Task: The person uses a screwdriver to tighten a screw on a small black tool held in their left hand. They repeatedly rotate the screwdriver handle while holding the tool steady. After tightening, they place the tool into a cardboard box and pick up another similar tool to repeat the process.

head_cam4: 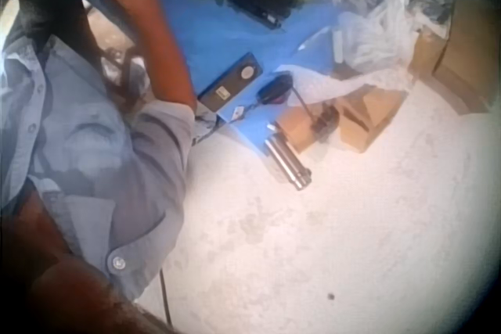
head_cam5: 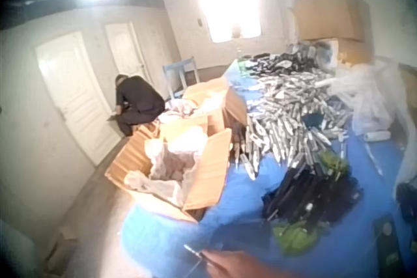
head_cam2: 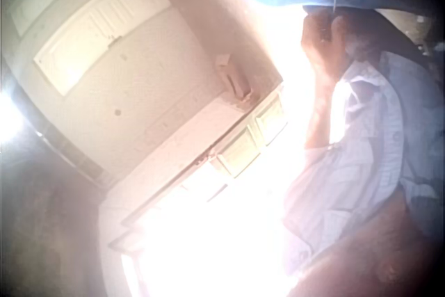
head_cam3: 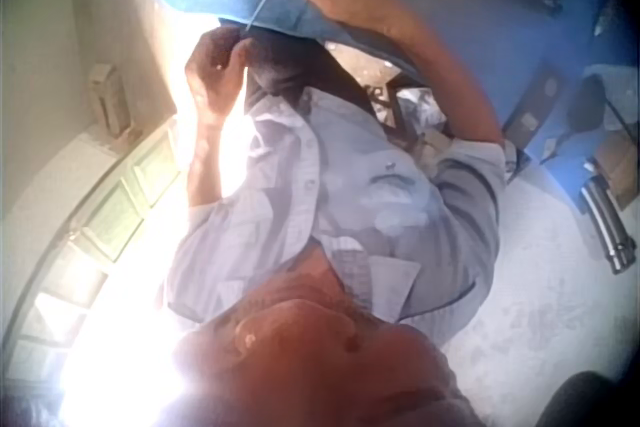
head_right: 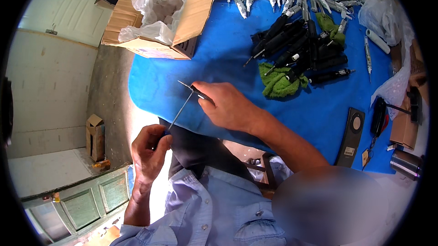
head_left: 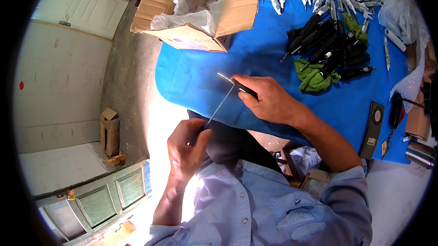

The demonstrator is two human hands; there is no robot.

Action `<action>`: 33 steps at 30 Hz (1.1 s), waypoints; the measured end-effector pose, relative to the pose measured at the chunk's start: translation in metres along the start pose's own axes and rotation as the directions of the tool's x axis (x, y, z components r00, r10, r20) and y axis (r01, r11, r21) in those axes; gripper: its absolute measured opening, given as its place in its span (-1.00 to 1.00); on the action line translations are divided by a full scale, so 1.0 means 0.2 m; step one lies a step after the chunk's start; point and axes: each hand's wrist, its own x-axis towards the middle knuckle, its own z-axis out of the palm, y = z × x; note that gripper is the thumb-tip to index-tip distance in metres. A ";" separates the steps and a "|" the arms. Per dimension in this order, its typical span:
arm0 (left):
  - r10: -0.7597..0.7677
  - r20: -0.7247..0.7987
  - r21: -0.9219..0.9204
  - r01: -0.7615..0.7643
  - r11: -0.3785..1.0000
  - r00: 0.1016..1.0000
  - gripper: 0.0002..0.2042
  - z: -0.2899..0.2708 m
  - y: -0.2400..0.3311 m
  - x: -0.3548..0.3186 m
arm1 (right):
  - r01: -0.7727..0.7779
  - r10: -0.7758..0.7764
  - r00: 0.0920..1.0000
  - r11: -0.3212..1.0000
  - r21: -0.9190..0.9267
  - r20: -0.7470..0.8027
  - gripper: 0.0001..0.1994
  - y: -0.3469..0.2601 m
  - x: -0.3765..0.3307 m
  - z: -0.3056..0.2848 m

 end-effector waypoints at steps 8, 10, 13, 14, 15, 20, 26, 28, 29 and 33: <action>-0.362 0.390 -0.561 0.531 0.635 0.846 -0.66 -0.08 0.01 0.08 | 0.049 -0.049 0.999 0.998 -0.043 0.000 -0.63 0.01 -0.01 0.01; -0.389 0.362 -0.511 0.530 0.677 0.847 -0.66 -0.08 0.03 0.09 | 0.016 -0.015 1.000 1.000 -0.016 0.018 -0.62 0.00 0.01 0.00; -0.380 0.284 -0.425 0.471 0.773 0.880 -0.69 -0.05 0.06 0.09 | -0.040 0.040 0.999 0.999 0.011 0.031 -0.63 -0.02 0.01 -0.01; -0.356 0.246 -0.379 0.427 0.821 0.902 -0.70 -0.03 0.07 0.08 | -0.058 0.057 0.998 0.998 0.017 0.033 -0.63 -0.02 0.01 -0.01; -0.328 0.209 -0.331 0.382 0.863 0.921 -0.70 -0.02 0.07 0.07 | -0.062 0.061 0.998 0.998 0.019 0.032 -0.63 -0.02 0.01 -0.01; 0.059 0.004 0.075 -0.059 0.995 0.998 -0.76 0.03 0.04 0.02 | -0.023 0.023 1.000 1.000 0.015 0.013 -0.64 -0.01 0.02 -0.01; -0.019 0.066 0.053 0.016 0.998 0.998 -0.84 0.02 0.02 0.00 | 0.021 -0.021 1.000 1.000 -0.012 -0.008 -0.65 0.00 0.00 0.00; -0.286 0.183 -0.360 0.335 0.871 0.941 -0.74 -0.01 0.05 0.05 | 0.019 -0.019 1.000 1.000 -0.004 -0.007 -0.65 0.00 0.00 0.01; -0.337 0.258 -0.427 0.420 0.801 0.905 -0.67 -0.03 0.05 0.08 | 0.018 -0.018 1.000 1.000 -0.001 -0.006 -0.65 0.00 0.00 0.01; -0.302 0.459 -0.660 0.549 0.513 0.835 -0.66 -0.06 -0.06 0.13 | 0.033 -0.033 0.999 0.999 -0.015 0.011 -0.65 0.00 0.00 0.00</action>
